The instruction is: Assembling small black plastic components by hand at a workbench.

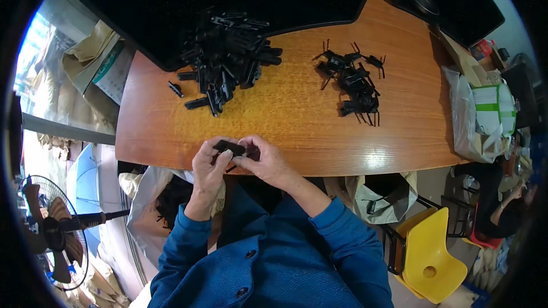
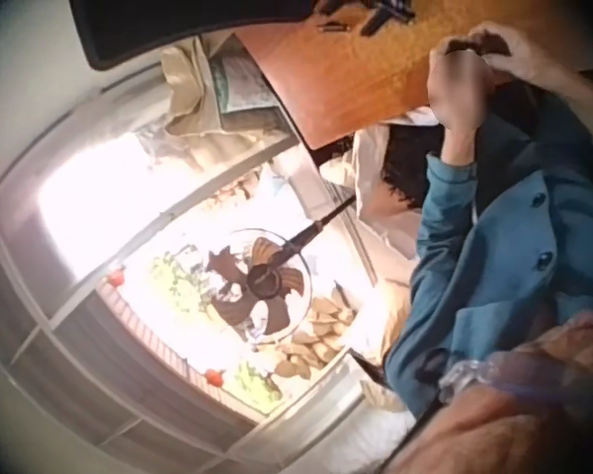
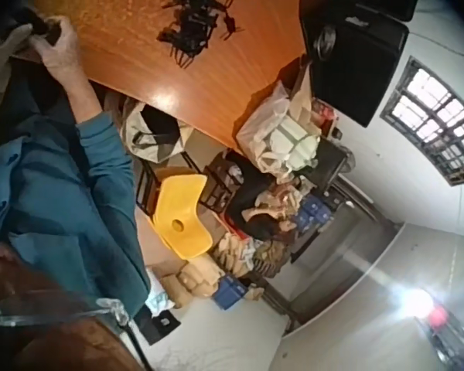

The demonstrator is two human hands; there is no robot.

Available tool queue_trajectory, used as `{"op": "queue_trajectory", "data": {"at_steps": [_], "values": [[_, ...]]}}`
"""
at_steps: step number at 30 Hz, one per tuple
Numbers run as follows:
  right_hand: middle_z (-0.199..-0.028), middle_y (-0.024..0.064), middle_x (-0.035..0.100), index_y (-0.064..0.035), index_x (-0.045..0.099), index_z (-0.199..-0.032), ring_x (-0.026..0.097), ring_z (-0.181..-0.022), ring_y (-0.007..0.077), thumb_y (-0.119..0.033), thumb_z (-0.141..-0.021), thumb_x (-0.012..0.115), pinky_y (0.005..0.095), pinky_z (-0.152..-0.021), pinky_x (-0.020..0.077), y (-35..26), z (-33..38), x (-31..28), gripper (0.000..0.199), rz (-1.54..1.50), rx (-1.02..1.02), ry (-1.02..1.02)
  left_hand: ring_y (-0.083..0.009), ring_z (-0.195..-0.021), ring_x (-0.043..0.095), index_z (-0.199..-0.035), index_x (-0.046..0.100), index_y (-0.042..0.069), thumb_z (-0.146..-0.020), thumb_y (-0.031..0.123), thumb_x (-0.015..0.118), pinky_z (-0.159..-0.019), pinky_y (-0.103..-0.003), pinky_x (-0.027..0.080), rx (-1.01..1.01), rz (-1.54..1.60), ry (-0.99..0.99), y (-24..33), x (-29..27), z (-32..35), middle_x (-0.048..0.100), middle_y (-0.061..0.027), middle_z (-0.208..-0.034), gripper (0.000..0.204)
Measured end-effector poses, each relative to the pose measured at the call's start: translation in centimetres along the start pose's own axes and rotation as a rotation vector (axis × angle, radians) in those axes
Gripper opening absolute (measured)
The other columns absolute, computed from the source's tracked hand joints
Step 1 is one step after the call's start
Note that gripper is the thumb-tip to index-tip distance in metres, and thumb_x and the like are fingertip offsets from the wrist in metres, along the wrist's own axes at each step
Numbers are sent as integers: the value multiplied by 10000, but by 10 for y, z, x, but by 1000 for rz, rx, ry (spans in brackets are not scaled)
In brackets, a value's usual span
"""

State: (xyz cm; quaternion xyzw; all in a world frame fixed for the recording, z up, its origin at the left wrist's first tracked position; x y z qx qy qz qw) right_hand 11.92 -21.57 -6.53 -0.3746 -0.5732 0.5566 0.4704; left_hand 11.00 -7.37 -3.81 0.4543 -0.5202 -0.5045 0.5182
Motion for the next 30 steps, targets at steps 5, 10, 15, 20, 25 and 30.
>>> {"op": "queue_trajectory", "data": {"at_steps": [5,10,15,20,25,30], "values": [[-843,-18,577,-31,569,-987,533,-812,57,-67,-820,701,213,-697,454,-11,-9,1,216,105,55,40,-134,-896,595,-1079,544,-20,-875,-6,558,-801,-244,482,-29,73,28,6,0,-12,630,-77,-997,205],[-1045,65,555,-45,550,-1089,548,-963,162,-50,-761,710,289,-790,473,-48,-27,-42,365,352,69,8,-106,-819,569,-977,512,12,-871,29,497,-763,-231,463,-197,-68,-38,12,-23,-51,610,-62,-904,108],[-1141,186,498,-92,561,-1152,447,-1139,355,13,-782,576,487,-969,357,-91,-53,-133,385,1810,-245,164,-155,-680,559,-912,514,39,-842,1,497,-606,-283,448,101,-350,133,1,-143,-115,558,-63,-770,81],[-1105,173,513,-78,593,-1081,454,-1123,369,41,-735,590,520,-978,347,-80,-67,-159,366,2015,-287,75,-296,-721,602,-1043,555,96,-838,19,519,-667,-381,483,125,-1157,189,28,-145,-154,541,-135,-810,222],[-954,148,533,-51,586,-976,472,-1079,330,71,-713,567,522,-949,367,-80,-77,-158,291,1851,-508,123,-392,-710,579,-1105,575,124,-812,25,540,-707,-450,481,179,-1457,85,23,-146,-158,579,-165,-916,311],[-891,116,508,-31,543,-932,532,-922,240,54,-771,548,389,-833,436,-99,-55,-134,183,1406,-445,308,-203,-677,642,-1092,576,85,-822,27,540,-599,-328,500,-51,-699,120,17,-159,-128,625,-99,-907,279]]}}
Point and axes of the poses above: each hand's wrist, its own z-axis away from the middle knuckle, its own x-axis out of the palm, y = z × x, the point moved 5 cm from there along -z, towards the middle knuckle
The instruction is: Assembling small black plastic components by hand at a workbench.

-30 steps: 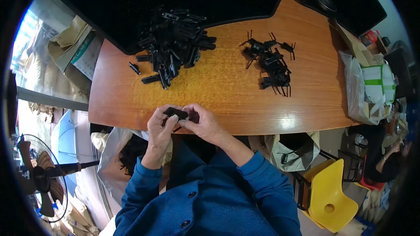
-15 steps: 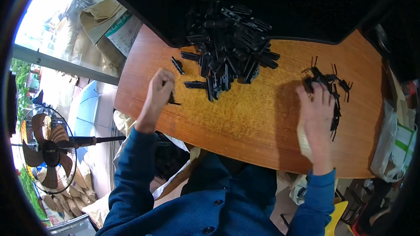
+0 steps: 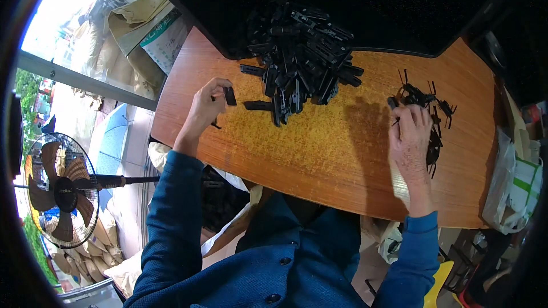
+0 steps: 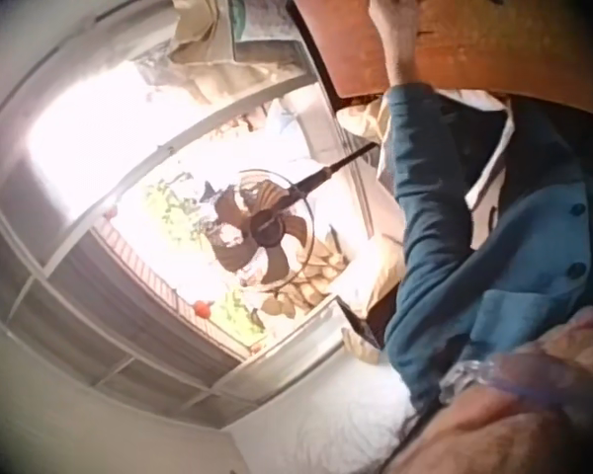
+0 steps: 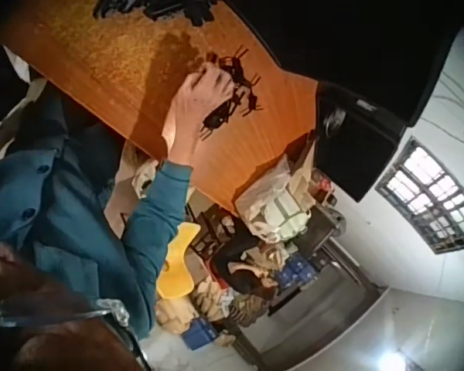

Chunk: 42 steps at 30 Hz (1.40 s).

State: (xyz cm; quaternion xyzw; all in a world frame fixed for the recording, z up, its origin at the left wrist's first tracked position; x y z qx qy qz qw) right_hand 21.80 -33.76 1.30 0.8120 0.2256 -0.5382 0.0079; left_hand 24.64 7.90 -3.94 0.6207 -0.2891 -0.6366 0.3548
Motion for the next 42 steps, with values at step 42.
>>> {"op": "queue_trajectory", "data": {"at_steps": [42], "values": [[-908,25,548,-30,513,-1206,618,-767,140,-79,-909,573,246,-699,494,-154,117,-5,307,-1623,408,-429,-19,-548,470,-869,534,101,-932,336,571,-471,-155,381,-222,1055,-515,94,115,183,522,47,-690,246]]}}
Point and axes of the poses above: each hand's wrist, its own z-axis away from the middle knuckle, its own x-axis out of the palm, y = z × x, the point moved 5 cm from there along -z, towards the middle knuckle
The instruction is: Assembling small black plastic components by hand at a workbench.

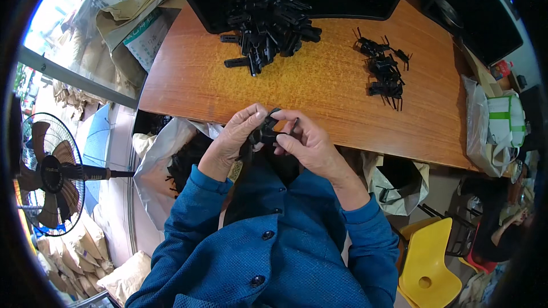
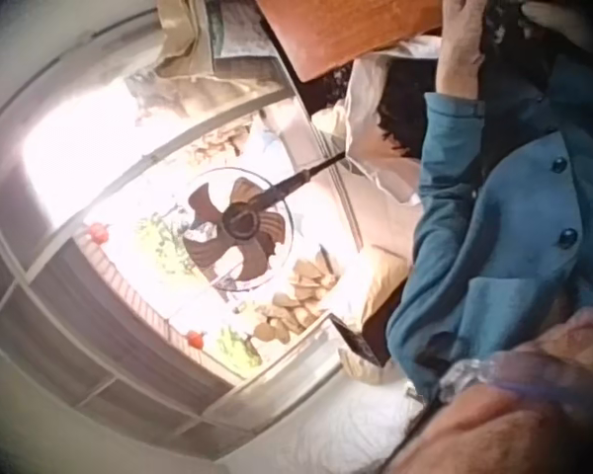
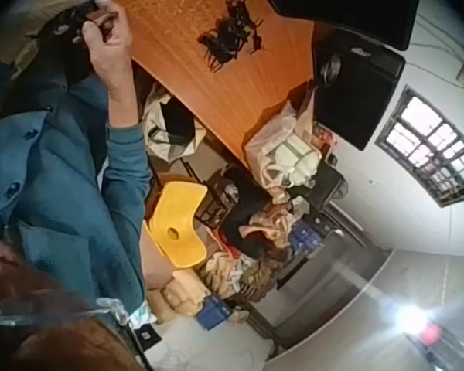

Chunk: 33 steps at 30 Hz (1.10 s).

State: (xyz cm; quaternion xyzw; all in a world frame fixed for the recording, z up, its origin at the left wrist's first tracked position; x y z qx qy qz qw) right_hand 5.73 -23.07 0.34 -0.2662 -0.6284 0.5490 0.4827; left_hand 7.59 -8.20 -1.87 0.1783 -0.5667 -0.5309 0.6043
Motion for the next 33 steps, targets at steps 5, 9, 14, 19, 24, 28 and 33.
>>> {"op": "queue_trajectory", "data": {"at_steps": [5,9,14,19,24,28,33], "values": [[-947,17,559,-17,524,-1191,600,-785,119,-56,-908,570,239,-747,490,13,-2,-1,289,211,0,-5,-21,-541,460,-858,548,97,-935,345,564,-466,-157,371,-28,-64,41,-7,-4,-3,518,49,-688,260],[-956,36,612,-5,543,-1149,593,-787,104,-60,-916,562,236,-757,487,15,-4,-3,241,148,-72,154,-44,-535,471,-941,566,53,-949,313,542,-463,-180,353,67,-149,151,-2,0,2,539,6,-652,262],[-898,34,633,-5,555,-1110,594,-781,94,-69,-922,554,225,-718,484,21,-11,-8,199,10,-69,260,-56,-627,528,-982,560,12,-898,175,622,-565,-185,414,278,-359,164,-8,6,4,599,-11,-757,194],[-882,22,602,-17,514,-1156,591,-759,93,-84,-926,553,207,-683,473,29,-16,-7,243,-8,3,279,-84,-742,598,-1022,578,-24,-870,148,660,-667,-221,492,358,-315,278,-5,5,2,640,-43,-827,244],[-1053,49,501,-54,392,-1294,513,-954,109,-101,-877,634,217,-737,441,26,-20,14,485,249,-96,169,-118,-798,597,-1036,594,-27,-846,27,595,-733,-257,480,476,-734,427,18,-5,24,648,-75,-856,197],[-982,62,550,-19,477,-1193,565,-859,112,-87,-842,673,241,-756,491,45,-33,22,408,112,16,58,-130,-798,593,-1025,595,-20,-836,23,593,-738,-263,474,420,-737,460,17,-24,42,644,-74,-838,194],[-828,44,608,-19,514,-1076,580,-734,93,-96,-846,674,235,-695,496,44,-38,31,291,228,-39,58,-82,-666,572,-1042,595,-22,-861,-14,551,-634,-207,472,361,-378,434,12,-28,47,632,-35,-830,186]]}}
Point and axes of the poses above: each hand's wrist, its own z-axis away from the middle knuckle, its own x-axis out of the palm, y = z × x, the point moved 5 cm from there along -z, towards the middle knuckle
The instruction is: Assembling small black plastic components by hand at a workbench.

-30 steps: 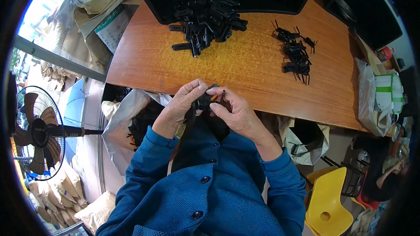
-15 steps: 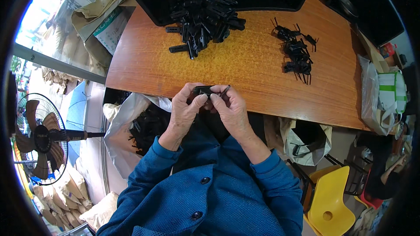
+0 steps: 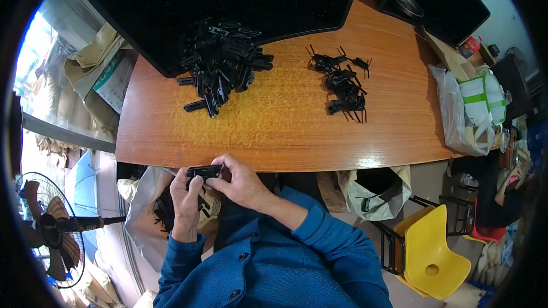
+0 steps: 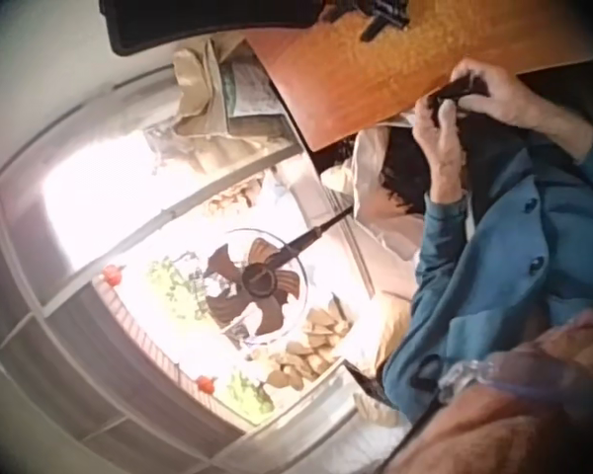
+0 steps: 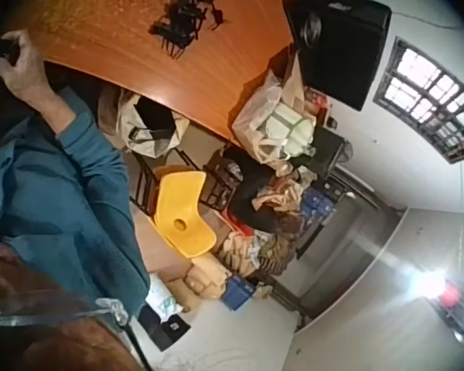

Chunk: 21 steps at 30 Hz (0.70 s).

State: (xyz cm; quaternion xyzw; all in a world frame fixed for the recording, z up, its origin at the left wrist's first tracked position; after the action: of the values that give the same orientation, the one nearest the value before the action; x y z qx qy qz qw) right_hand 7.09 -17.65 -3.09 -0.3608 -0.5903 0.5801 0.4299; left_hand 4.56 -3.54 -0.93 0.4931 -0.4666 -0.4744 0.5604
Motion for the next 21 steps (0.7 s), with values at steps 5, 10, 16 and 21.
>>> {"op": "queue_trajectory", "data": {"at_steps": [5,10,16,21], "values": [[-855,46,614,-24,552,-1032,582,-763,111,-121,-823,696,258,-690,485,-6,-7,-3,271,55,21,-11,-85,-659,565,-1042,582,-17,-858,-16,548,-623,-202,461,-67,-8,-36,-4,-6,-7,619,-30,-812,187],[-940,82,607,-33,554,-1094,593,-830,160,-153,-781,715,302,-712,492,-36,-23,-81,371,450,-351,-2,-75,-588,504,-922,537,10,-815,18,540,-542,-208,419,-216,-297,27,18,-60,3,539,-6,-707,107],[-1016,90,611,-40,578,-1091,565,-979,166,-175,-896,587,312,-858,463,-51,-34,-335,237,1110,-324,781,-314,-609,589,-875,583,32,-746,110,666,-562,-367,472,-185,-1290,-88,0,-146,19,584,-161,-696,173],[-1123,167,537,-46,532,-1167,518,-1045,354,-143,-864,601,413,-868,449,-18,-39,-422,325,1640,6,656,-348,-796,600,-863,576,54,-774,116,633,-683,-402,472,-15,-1149,57,16,-96,-41,603,-149,-796,123]]}}
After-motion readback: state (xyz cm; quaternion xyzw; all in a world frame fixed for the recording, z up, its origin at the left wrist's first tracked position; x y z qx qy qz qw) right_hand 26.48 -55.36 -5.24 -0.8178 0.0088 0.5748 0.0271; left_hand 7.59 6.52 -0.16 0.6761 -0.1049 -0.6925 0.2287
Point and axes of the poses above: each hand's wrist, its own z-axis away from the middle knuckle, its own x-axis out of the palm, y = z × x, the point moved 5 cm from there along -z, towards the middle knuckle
